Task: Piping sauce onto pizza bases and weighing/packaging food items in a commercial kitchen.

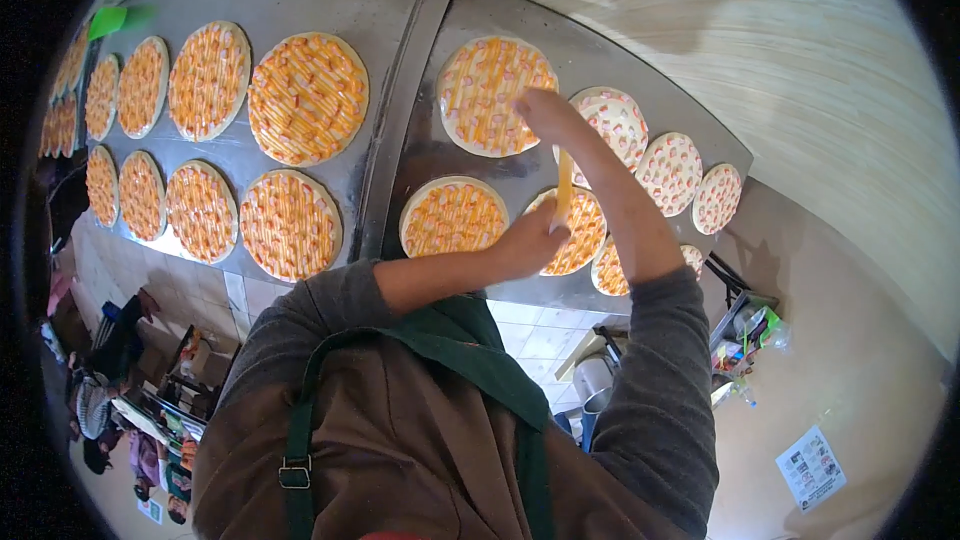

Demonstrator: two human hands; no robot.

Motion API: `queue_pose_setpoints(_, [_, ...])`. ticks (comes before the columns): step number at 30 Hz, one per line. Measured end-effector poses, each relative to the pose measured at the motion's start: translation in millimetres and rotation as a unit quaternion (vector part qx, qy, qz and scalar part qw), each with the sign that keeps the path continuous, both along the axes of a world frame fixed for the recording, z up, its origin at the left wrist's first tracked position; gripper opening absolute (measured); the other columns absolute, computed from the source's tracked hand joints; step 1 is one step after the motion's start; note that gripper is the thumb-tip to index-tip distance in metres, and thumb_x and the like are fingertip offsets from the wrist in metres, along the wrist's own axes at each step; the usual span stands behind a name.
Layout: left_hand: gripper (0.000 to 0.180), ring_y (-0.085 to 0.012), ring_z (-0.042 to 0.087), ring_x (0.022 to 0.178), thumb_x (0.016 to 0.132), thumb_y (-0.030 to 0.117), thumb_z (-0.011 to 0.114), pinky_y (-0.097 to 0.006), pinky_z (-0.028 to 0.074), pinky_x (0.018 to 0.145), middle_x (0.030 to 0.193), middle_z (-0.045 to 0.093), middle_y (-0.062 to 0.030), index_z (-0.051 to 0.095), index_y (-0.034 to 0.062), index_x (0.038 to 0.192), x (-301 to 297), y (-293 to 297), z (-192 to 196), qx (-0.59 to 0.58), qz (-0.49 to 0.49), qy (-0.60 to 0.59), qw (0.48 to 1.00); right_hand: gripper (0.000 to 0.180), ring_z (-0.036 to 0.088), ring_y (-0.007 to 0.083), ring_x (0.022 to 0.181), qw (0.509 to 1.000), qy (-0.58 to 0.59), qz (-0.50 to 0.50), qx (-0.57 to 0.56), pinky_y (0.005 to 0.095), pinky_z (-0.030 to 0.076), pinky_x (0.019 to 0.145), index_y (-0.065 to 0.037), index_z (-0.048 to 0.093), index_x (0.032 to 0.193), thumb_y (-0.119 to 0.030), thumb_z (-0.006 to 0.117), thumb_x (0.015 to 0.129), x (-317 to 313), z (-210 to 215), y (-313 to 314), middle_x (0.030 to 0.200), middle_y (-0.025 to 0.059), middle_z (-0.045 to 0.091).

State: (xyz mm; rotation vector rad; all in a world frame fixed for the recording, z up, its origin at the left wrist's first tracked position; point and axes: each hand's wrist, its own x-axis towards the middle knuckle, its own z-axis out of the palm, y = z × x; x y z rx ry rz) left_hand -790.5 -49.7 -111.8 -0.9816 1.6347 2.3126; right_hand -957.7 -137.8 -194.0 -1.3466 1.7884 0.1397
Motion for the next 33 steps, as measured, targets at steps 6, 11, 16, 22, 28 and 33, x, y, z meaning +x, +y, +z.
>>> queue_pose_setpoints(6, [0.035,-0.0416,0.059,0.085,0.084,0.023,0.051,-0.047,0.044,0.075,0.088,0.058,-0.0299,0.047,-0.0071,0.102,-26,-56,-24,-0.037,0.212,0.027,0.976,0.028,0.063,0.0372,0.086,0.977,0.138,0.084,-0.135,0.0451,0.049,0.075,0.004,0.063,0.086,-0.022,0.053,0.086,12,-8,-85,0.087,0.0243,0.063])
queue_pose_setpoints(11, [0.031,-0.0214,0.056,0.073,0.083,0.019,0.049,-0.034,0.045,0.068,0.079,0.058,-0.0151,0.048,-0.0055,0.102,-1,-39,-25,-0.024,0.18,0.088,0.979,0.021,0.065,0.0354,0.084,0.978,0.116,0.158,-0.067,0.0435,0.051,0.073,0.003,0.065,0.087,-0.013,0.053,0.08,39,-29,-43,0.086,0.0244,0.064])
queue_pose_setpoints(16, [0.031,-0.0212,0.056,0.076,0.082,0.019,0.049,-0.034,0.044,0.07,0.081,0.058,-0.0137,0.047,-0.0045,0.104,36,-20,-1,0.106,0.092,0.044,0.989,0.027,0.063,0.0365,0.084,0.981,0.076,0.175,0.019,0.0435,0.05,0.073,0.004,0.062,0.091,-0.021,0.055,0.084,81,-2,5,0.085,0.0228,0.063])
queue_pose_setpoints(22, [0.036,-0.0434,0.058,0.089,0.082,0.022,0.049,-0.047,0.043,0.079,0.092,0.058,-0.0293,0.046,-0.0061,0.104,11,-58,-10,0.0,0.182,0.041,0.982,0.027,0.063,0.0373,0.083,0.979,0.132,0.131,-0.079,0.0442,0.05,0.072,0.004,0.06,0.089,-0.022,0.051,0.088,47,-1,-63,0.084,0.0246,0.062])
queue_pose_setpoints(28, [0.037,-0.0402,0.059,0.087,0.082,0.022,0.048,-0.045,0.044,0.078,0.091,0.059,-0.027,0.046,-0.006,0.106,30,-55,-2,-0.006,0.109,0.037,0.993,0.028,0.063,0.0385,0.079,0.98,0.138,0.131,-0.061,0.0468,0.049,0.07,0.004,0.059,0.087,-0.022,0.049,0.089,60,-12,-34,0.082,0.0249,0.063])
queue_pose_setpoints(33, [0.035,-0.0414,0.059,0.085,0.083,0.023,0.049,-0.046,0.044,0.077,0.09,0.058,-0.0276,0.046,-0.0053,0.104,53,-11,-9,0.091,0.166,0.092,0.978,0.021,0.065,0.0381,0.078,0.986,0.073,0.145,-0.03,0.0471,0.051,0.068,0.004,0.061,0.091,-0.01,0.049,0.081,96,11,-5,0.082,0.0244,0.064])
